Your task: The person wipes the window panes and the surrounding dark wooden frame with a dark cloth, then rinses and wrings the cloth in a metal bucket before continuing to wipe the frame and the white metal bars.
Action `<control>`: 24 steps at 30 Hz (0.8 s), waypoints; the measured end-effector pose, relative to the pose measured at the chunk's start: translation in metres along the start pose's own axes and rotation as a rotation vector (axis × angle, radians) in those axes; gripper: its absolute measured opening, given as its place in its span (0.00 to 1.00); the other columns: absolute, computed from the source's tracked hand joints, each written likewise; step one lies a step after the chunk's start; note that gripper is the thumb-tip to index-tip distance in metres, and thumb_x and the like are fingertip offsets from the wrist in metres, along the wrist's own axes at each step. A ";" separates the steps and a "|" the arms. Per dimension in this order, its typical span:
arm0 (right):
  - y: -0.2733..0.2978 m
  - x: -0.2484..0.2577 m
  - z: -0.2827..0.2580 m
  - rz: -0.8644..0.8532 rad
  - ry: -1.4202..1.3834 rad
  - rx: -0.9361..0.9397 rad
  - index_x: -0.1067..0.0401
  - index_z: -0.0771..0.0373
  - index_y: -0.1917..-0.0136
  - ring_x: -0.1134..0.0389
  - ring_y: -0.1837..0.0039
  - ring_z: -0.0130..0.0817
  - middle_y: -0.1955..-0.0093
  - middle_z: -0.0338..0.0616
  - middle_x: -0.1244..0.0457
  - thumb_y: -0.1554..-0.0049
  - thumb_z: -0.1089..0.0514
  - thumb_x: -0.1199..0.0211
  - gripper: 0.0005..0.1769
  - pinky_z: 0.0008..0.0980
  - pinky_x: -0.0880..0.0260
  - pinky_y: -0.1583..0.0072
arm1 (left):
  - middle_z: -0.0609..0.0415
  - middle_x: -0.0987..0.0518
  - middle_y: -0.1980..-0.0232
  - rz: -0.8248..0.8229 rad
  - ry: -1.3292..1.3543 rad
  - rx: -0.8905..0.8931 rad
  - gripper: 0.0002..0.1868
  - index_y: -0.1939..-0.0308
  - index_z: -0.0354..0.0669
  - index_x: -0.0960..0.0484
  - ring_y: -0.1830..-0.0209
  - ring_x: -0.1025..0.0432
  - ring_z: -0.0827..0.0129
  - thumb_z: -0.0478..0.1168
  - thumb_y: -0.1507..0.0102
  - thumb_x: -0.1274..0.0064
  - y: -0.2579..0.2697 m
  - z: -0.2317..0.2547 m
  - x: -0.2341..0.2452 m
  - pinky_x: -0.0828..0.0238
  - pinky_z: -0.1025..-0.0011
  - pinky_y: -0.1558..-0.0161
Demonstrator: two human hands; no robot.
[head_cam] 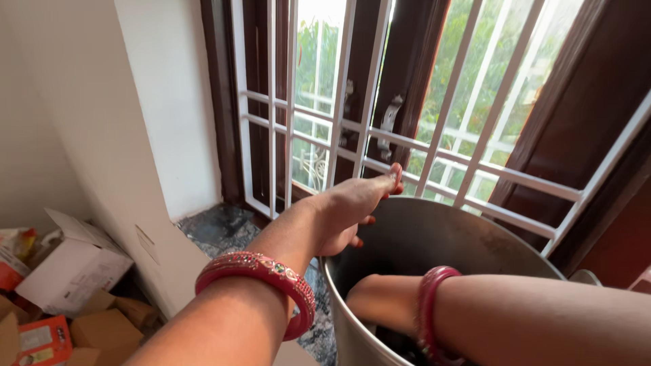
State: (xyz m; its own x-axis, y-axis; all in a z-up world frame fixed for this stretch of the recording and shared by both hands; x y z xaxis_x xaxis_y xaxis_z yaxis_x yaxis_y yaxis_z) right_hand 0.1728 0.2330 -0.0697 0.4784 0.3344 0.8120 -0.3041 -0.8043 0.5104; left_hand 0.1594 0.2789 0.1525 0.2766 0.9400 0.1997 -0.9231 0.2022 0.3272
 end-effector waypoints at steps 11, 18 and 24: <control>0.032 0.056 -0.060 -0.065 0.099 0.059 0.23 0.59 0.39 0.29 0.42 0.45 0.42 0.52 0.30 0.44 0.50 0.36 0.21 0.39 0.31 0.41 | 0.51 0.36 0.24 0.064 0.095 -0.100 0.43 0.30 0.58 0.28 0.24 0.45 0.53 0.75 0.40 0.69 -0.017 -0.008 0.009 0.54 0.41 0.27; 0.198 0.180 -0.039 0.515 -0.751 -0.242 0.24 0.58 0.49 0.29 0.53 0.30 0.56 0.42 0.31 0.50 0.57 0.31 0.13 0.35 0.26 0.52 | 0.54 0.45 0.18 -0.020 0.147 -0.059 0.55 0.18 0.63 0.38 0.18 0.57 0.58 0.82 0.44 0.64 0.004 0.002 0.000 0.69 0.38 0.26; 0.274 0.212 -0.019 1.055 -1.346 -0.149 0.30 0.51 0.41 0.27 0.52 0.35 0.52 0.42 0.31 0.43 0.58 0.39 0.16 0.39 0.23 0.50 | 0.58 0.34 0.24 -0.188 0.115 -0.239 0.66 0.21 0.74 0.59 0.25 0.40 0.62 0.48 0.53 0.28 0.029 0.039 -0.058 0.43 0.57 0.30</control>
State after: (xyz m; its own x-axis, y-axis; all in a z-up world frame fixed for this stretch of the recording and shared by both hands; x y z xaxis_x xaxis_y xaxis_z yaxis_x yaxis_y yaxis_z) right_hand 0.1757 0.0925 0.2480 0.3147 -0.9485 0.0365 -0.9489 -0.3135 0.0357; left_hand 0.1266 0.2194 0.1865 0.4289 0.9021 0.0464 -0.8990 0.4213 0.1197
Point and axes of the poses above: each hand's wrist, its own y-axis away from the middle knuckle, its own x-axis out of the back of the hand, z = x × y, the point moved 9 cm from there along -y, towards the middle knuckle
